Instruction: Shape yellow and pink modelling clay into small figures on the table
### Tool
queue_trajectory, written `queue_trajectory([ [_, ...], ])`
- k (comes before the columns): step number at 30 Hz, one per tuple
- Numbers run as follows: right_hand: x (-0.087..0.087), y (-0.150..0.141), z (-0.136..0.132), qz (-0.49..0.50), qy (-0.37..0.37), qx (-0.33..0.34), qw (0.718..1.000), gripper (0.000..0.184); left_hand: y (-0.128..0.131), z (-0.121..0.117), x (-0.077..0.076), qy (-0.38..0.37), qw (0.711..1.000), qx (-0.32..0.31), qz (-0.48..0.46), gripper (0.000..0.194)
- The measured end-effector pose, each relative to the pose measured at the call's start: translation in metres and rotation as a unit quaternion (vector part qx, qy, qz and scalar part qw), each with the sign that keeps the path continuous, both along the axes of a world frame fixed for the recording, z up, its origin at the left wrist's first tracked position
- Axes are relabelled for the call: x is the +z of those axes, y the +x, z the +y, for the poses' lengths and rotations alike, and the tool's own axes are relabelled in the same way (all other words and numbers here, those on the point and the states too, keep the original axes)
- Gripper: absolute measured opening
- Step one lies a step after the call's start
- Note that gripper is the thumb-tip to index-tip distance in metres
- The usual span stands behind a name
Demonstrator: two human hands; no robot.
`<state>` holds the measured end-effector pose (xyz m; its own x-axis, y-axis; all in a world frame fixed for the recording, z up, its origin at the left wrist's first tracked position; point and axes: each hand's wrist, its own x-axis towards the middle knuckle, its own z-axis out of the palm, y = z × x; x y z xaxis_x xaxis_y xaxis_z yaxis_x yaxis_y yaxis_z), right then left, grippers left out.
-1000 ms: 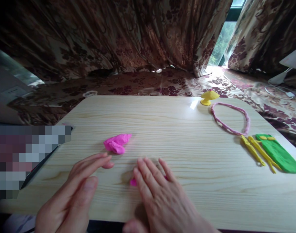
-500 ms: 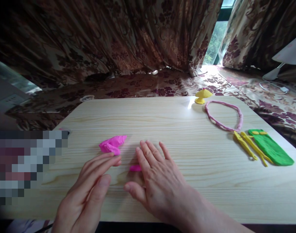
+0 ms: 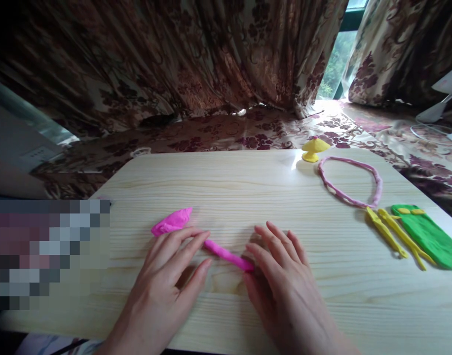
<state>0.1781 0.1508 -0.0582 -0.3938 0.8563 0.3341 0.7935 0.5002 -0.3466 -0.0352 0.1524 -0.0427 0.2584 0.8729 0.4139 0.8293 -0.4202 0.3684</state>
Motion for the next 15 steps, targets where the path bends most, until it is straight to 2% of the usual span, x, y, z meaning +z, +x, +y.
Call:
queue_trajectory([
  [4,0.000,0.000,-0.002,0.022,0.006,0.002,1.000,0.025,0.005,0.005,0.002,-0.015,1.000,-0.023,0.015,0.031],
  [8,0.005,0.001,-0.003,0.053,-0.015,0.017,0.998,0.025,0.002,0.004,0.003,-0.017,0.999,-0.038,-0.020,0.021],
  [11,0.006,0.003,-0.003,0.094,-0.028,0.036,0.995,0.027,-0.004,-0.003,0.005,-0.032,0.997,-0.056,-0.050,0.022],
  [15,0.001,0.006,-0.002,0.114,-0.003,0.042,0.993,0.031,-0.010,-0.009,0.004,-0.053,0.995,-0.061,-0.059,0.025],
])
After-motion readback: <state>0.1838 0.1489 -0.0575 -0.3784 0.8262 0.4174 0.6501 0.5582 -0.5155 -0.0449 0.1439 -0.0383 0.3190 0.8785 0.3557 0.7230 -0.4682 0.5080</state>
